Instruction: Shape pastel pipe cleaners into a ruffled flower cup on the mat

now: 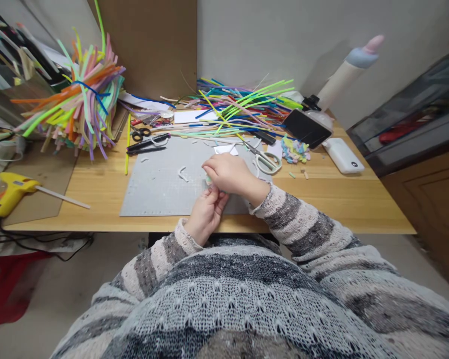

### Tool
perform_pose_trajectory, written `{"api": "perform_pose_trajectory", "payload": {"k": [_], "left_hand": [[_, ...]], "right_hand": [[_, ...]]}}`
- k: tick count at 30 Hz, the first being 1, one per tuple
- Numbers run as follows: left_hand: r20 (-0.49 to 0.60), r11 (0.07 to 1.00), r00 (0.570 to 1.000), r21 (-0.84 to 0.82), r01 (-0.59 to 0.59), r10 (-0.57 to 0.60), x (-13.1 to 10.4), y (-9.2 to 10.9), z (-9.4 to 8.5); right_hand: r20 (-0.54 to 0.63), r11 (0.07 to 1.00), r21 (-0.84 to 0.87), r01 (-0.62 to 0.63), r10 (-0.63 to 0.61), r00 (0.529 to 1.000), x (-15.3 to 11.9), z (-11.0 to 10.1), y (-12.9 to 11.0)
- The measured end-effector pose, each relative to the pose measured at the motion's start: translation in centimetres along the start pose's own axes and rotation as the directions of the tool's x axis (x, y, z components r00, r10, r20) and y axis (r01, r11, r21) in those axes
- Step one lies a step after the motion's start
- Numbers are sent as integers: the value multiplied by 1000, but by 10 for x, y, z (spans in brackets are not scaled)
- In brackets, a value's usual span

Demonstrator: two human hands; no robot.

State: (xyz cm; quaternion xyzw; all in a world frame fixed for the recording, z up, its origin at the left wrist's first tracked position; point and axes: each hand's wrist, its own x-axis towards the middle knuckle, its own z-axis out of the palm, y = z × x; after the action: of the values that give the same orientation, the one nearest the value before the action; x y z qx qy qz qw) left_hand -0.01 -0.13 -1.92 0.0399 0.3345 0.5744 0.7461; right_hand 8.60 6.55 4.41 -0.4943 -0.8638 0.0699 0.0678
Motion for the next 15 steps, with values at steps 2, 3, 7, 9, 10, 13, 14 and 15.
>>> {"api": "perform_pose_trajectory", "payload": {"k": [2, 3, 7, 9, 10, 13, 14, 15], "left_hand": [[-11, 1000, 1000, 8, 14, -14, -1, 2, 0], [-2, 1000, 1000, 6, 31, -31, -2, 4, 0], [77, 991, 988, -16, 133, -132, -5, 23, 1], [94, 979, 975, -7, 203, -201, -1, 34, 4], [85, 968, 964, 16, 250, -250, 3, 39, 5], [47, 954, 954, 59, 295, -297, 14, 48, 10], [38, 955, 956, 62, 288, -291, 17, 49, 11], [32, 957, 958, 63, 282, -285, 20, 50, 12]], "right_hand": [[-4, 1000, -6, 0, 0, 1000, 0, 1, 0], [-5, 1000, -11, 1, -1, 1000, 0, 1, 0], [-18, 999, -30, 11, -11, 1000, 0, 3, 1], [-30, 999, -31, 25, -26, 999, 0, 4, 2], [-34, 999, -30, 29, -30, 999, 0, 5, 2], [-28, 999, -31, 26, -27, 999, 0, 5, 3], [-24, 999, -32, 24, -25, 999, 1, 5, 3], [-20, 999, -33, 23, -23, 1000, 1, 5, 3]]}}
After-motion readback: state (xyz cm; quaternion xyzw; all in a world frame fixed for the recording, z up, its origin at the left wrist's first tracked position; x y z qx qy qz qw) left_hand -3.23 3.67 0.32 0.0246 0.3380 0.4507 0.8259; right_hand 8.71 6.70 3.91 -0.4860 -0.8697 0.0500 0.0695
